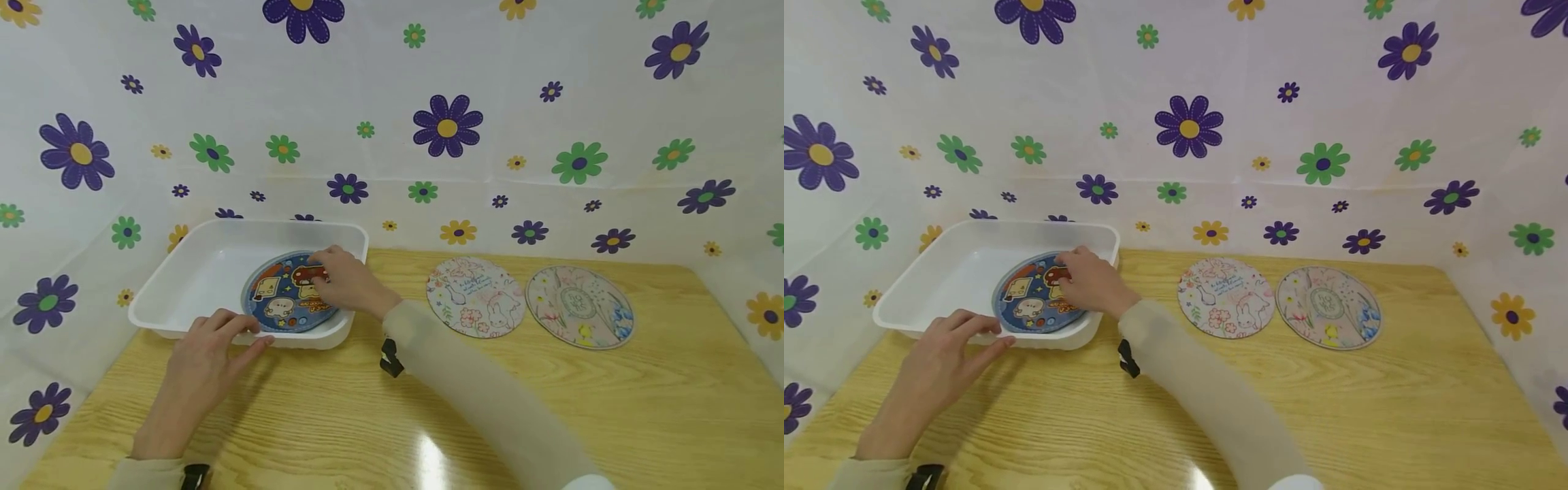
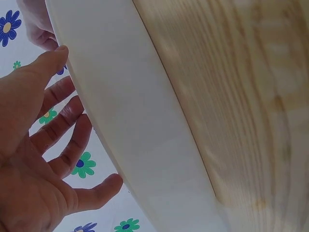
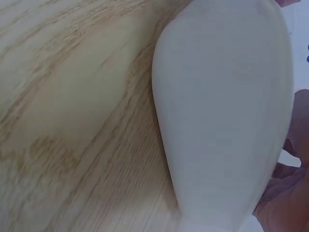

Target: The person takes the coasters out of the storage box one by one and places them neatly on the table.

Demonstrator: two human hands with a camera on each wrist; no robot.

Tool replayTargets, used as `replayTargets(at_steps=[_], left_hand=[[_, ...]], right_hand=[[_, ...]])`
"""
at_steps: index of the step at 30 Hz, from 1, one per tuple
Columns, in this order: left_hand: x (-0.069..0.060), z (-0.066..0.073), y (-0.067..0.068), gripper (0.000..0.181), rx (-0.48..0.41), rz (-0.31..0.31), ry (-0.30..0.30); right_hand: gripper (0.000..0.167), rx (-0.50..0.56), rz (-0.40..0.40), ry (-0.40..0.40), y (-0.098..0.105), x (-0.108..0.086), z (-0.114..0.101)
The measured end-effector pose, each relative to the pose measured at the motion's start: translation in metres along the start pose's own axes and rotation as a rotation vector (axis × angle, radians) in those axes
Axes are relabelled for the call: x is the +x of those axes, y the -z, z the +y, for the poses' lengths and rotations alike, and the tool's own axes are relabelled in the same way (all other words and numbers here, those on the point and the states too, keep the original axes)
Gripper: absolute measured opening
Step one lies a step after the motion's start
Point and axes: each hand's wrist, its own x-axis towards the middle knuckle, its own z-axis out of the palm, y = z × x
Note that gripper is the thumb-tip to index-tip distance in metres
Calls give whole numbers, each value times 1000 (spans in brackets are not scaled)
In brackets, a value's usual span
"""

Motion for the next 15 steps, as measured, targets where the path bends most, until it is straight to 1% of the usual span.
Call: replayTargets(at_steps=[2, 3, 6, 9, 12, 15], left_hand=[[-1, 0, 1, 23, 3, 1, 2], [-1, 0, 1, 23, 4, 2, 3], [-1, -1, 1, 24, 7, 12, -1], [-2, -1, 0, 23, 9, 16, -2], [-1, -1, -1, 23, 6, 11, 3], [-1, 0, -1, 22, 5, 7, 8]], right_hand=[[46, -63, -27, -29, -5, 3, -2], [48, -112, -44, -39, -7, 4, -4], [51, -292, -91, -57, -14, 7, -7], [51, -442, -127, -78, -19, 8, -11], [52, -529, -147, -106, -22, 8, -13], [53, -574, -166, -121, -24, 7, -15]])
